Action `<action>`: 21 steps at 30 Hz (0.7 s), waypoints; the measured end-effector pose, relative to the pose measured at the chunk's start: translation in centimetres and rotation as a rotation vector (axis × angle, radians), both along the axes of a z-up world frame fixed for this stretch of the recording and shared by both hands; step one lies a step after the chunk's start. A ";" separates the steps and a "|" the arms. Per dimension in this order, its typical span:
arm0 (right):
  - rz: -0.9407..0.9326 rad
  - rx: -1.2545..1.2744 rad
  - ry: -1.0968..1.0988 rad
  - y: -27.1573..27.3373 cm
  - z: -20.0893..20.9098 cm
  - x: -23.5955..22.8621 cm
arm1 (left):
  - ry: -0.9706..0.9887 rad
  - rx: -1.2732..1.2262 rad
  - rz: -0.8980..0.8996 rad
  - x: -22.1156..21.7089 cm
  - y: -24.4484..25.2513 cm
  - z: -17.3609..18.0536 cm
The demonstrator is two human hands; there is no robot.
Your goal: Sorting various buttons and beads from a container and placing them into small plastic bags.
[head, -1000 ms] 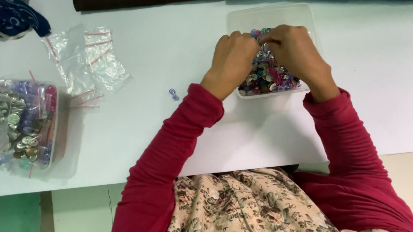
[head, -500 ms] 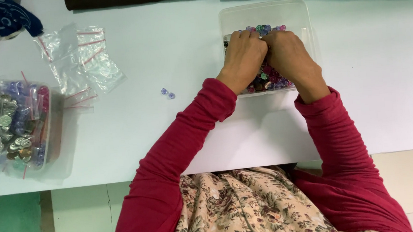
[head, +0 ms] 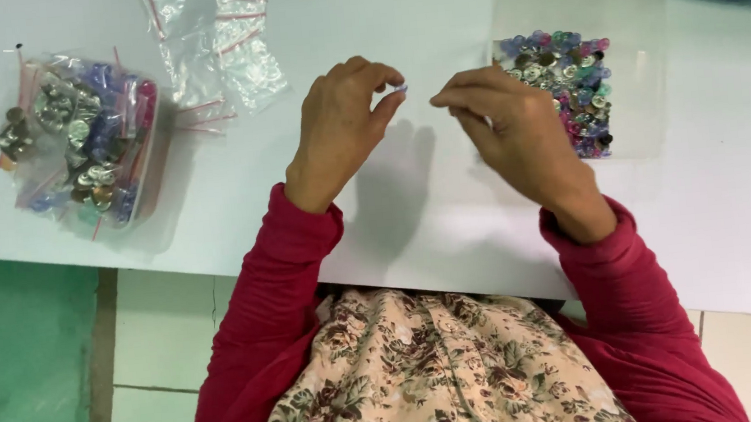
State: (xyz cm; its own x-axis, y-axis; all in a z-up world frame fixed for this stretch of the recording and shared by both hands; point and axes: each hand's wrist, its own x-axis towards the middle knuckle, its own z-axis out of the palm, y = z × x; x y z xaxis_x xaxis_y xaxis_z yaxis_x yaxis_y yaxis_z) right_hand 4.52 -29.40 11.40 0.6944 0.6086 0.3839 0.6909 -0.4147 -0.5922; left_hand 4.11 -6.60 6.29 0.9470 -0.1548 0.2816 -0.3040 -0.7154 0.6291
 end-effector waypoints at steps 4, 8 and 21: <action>-0.013 0.001 0.108 4.7 -4.5 -0.6 | 0.150 0.044 0.060 -2.1 2.8 -2.4; -0.059 -0.127 0.178 6.8 -7.9 0.0 | 0.224 0.082 0.092 -2.9 3.2 -3.7; -0.096 -0.032 0.079 1.3 -1.7 -1.9 | 0.076 0.088 -0.115 0.1 -1.2 0.5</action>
State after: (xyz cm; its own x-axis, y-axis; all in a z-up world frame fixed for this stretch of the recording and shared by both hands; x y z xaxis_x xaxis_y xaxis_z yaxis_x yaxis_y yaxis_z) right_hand 2.65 -28.11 9.74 0.7775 0.5486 0.3074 0.5988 -0.4964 -0.6285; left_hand 4.16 -7.79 6.82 0.9397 -0.2842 0.1903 -0.3408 -0.7318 0.5902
